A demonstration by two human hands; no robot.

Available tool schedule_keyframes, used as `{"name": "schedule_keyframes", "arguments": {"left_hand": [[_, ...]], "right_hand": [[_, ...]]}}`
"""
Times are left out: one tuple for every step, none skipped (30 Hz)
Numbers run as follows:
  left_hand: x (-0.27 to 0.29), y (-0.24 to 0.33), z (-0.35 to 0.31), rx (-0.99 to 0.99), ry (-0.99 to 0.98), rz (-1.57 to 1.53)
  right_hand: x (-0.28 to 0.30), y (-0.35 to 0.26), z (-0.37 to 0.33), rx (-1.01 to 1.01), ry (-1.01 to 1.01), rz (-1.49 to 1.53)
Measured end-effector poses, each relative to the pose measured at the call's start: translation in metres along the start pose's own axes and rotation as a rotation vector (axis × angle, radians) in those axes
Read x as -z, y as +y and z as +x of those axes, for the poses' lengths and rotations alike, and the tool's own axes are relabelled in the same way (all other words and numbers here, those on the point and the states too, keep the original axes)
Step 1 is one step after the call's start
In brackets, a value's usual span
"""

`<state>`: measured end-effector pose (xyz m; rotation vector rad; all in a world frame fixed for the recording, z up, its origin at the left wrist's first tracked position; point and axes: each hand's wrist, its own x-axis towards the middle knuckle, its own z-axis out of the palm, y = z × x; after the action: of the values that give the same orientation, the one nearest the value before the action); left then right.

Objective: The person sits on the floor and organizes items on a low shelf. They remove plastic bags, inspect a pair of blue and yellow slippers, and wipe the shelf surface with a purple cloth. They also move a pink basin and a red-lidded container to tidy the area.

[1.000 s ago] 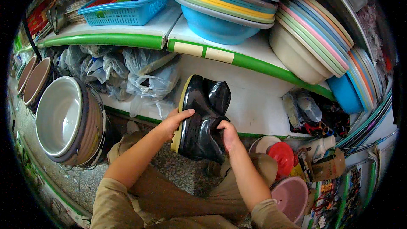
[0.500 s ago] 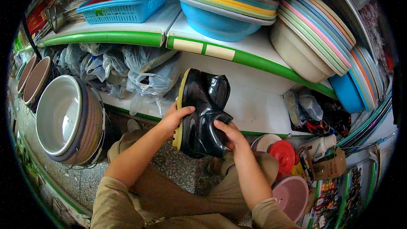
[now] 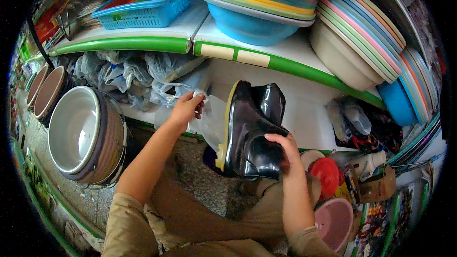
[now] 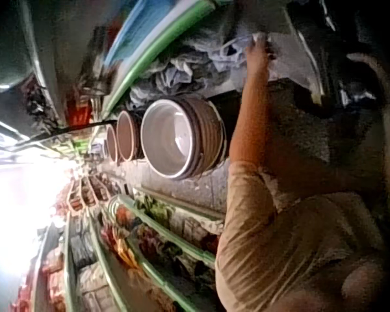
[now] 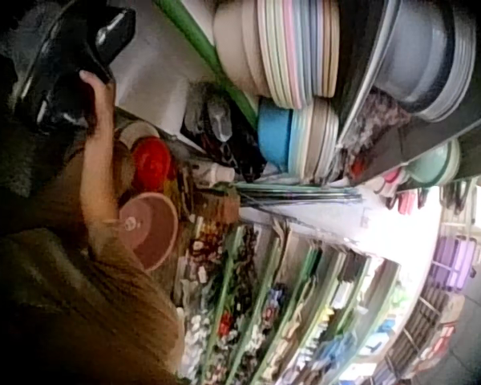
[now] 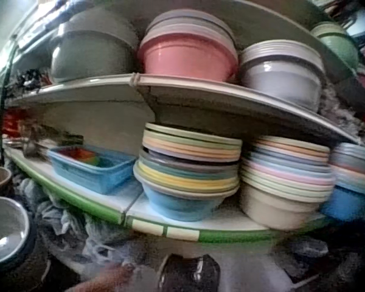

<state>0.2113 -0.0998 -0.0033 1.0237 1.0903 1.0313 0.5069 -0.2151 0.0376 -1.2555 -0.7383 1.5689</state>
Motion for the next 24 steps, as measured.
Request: {"name": "schedule_keyframes", "arguments": {"left_hand": [[-0.004,0.008,-0.001,0.005,-0.012,0.082],[-0.009,0.016,-0.002,0.011,-0.024,0.163],[-0.013,0.02,-0.001,0.016,-0.038,0.245],[-0.013,0.016,0.002,-0.064,-0.03,0.341],[-0.013,0.009,0.008,-0.141,-0.022,0.436],[-0.011,0.002,0.013,-0.218,-0.016,0.532],[-0.018,0.005,0.013,-0.242,-0.031,0.52],[-0.025,0.009,0.014,-0.267,-0.048,0.507],[-0.03,0.014,0.014,-0.291,-0.066,0.494],[-0.035,0.033,0.012,-0.192,-0.114,0.58],[-0.037,0.045,0.008,-0.19,-0.115,0.613],[-0.041,0.054,0.004,-0.188,-0.117,0.646],[-0.045,0.061,0.004,-0.192,-0.124,0.681],[-0.045,0.057,0.012,-0.324,-0.085,0.699],[-0.043,0.061,0.018,-0.383,-0.004,0.726],[-0.045,0.069,0.025,-0.444,0.067,0.754],[-0.048,0.073,0.028,-0.506,0.137,0.779],[-0.051,0.075,0.027,-0.548,0.171,0.672],[-0.056,0.084,0.016,-0.587,0.207,0.566],[-0.063,0.089,0.008,-0.624,0.238,0.457],[-0.067,0.089,0.0,-0.585,0.244,0.382],[-0.062,0.088,-0.017,-0.546,0.269,0.318],[-0.066,0.081,-0.023,-0.504,0.262,0.237],[-0.067,0.069,-0.019,-0.486,0.317,0.204]], "right_hand": [[0.001,-0.004,-0.005,0.033,-0.015,0.005],[0.005,-0.005,-0.005,0.027,-0.017,-0.022],[0.009,-0.006,-0.005,0.021,-0.018,-0.05],[0.011,-0.006,-0.006,0.013,-0.027,-0.073],[0.011,-0.007,-0.007,-0.014,-0.08,-0.079],[0.011,-0.009,-0.009,-0.04,-0.132,-0.084],[0.012,-0.012,-0.012,-0.064,-0.177,-0.089],[0.011,-0.014,-0.015,-0.059,-0.226,-0.075],[0.017,-0.01,-0.014,-0.082,-0.223,-0.113],[0.026,-0.006,-0.014,-0.101,-0.216,-0.15],[0.025,-0.003,-0.013,-0.127,-0.221,-0.185],[0.022,-0.005,-0.015,-0.165,-0.274,-0.27],[0.015,-0.008,-0.018,-0.163,-0.303,-0.289],[0.007,-0.009,-0.021,-0.161,-0.333,-0.309],[0.004,-0.009,-0.022,-0.159,-0.362,-0.328],[0.009,-0.001,-0.016,-0.108,-0.398,-0.354],[0.014,0.005,-0.013,-0.055,-0.332,-0.43],[0.017,0.009,-0.01,-0.005,-0.263,-0.505],[0.018,0.014,-0.006,0.044,-0.198,-0.58],[0.022,0.019,-0.003,0.188,-0.08,-0.711],[0.027,0.019,-0.003,0.193,0.022,-0.798],[0.022,0.011,-0.004,0.2,0.104,-0.883],[0.028,0.007,-0.006,0.196,0.224,-0.971],[0.046,0.018,0.002,0.269,0.291,-0.926]]}}
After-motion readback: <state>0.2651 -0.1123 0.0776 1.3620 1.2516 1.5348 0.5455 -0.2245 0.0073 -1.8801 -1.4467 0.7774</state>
